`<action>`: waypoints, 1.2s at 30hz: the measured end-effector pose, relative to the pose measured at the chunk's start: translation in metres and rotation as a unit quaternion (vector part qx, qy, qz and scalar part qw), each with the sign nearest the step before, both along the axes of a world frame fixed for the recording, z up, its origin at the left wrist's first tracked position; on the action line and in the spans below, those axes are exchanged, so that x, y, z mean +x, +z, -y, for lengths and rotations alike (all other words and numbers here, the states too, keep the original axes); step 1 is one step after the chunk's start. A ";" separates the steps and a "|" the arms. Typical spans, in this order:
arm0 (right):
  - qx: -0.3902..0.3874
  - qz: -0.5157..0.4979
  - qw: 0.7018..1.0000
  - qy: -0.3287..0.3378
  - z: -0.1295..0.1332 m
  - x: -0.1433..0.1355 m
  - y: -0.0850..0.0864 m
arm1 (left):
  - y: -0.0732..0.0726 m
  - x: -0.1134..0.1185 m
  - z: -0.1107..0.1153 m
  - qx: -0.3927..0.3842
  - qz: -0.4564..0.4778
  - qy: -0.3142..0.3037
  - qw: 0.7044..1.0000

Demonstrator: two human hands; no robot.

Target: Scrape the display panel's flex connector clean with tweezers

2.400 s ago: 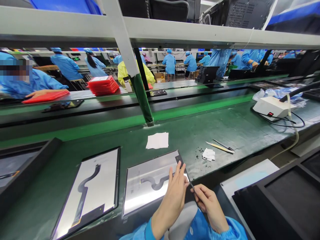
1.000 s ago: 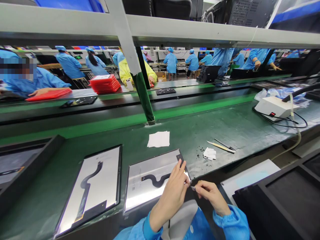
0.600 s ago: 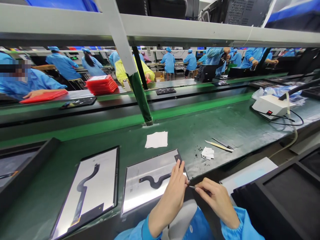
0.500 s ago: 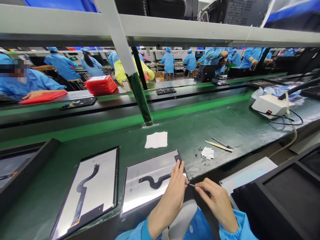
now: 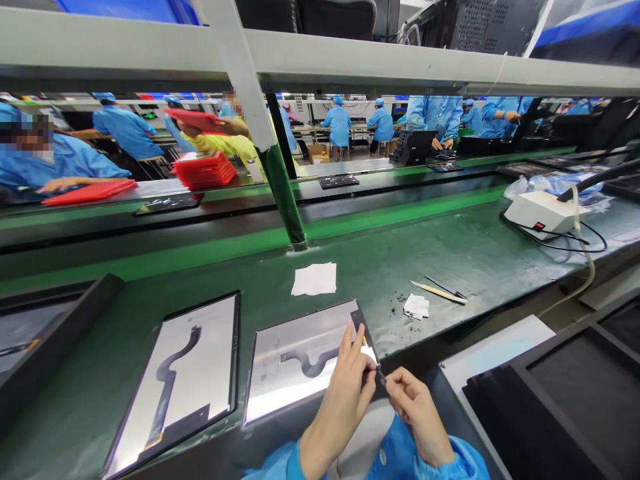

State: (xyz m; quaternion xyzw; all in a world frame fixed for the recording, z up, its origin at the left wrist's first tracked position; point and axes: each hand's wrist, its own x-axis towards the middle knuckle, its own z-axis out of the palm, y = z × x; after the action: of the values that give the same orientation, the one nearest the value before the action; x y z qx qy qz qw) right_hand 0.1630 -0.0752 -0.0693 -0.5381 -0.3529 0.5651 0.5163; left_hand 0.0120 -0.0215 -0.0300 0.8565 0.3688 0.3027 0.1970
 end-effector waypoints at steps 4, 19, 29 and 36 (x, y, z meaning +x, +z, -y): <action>0.025 0.028 0.998 0.041 -0.007 0.012 0.002 | 0.003 -0.004 -0.008 -0.034 -0.008 -0.031 0.999; 0.229 0.510 0.826 0.073 0.001 0.042 0.047 | 0.024 -0.002 -0.009 0.101 -0.141 -0.077 0.982; 0.127 0.272 0.953 -0.044 0.016 0.008 0.013 | 0.019 -0.003 0.002 0.092 -0.089 -0.047 0.991; 0.036 0.137 0.989 -0.039 0.018 -0.004 -0.004 | 0.005 -0.030 0.000 0.060 -0.068 -0.046 0.995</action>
State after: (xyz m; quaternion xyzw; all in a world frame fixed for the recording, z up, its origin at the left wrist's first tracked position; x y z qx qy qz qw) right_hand 0.1595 -0.0929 -0.0729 -0.6047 -0.4189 0.4524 0.5043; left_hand -0.0180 -0.0219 -0.0251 0.9011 0.3230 0.2563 0.1339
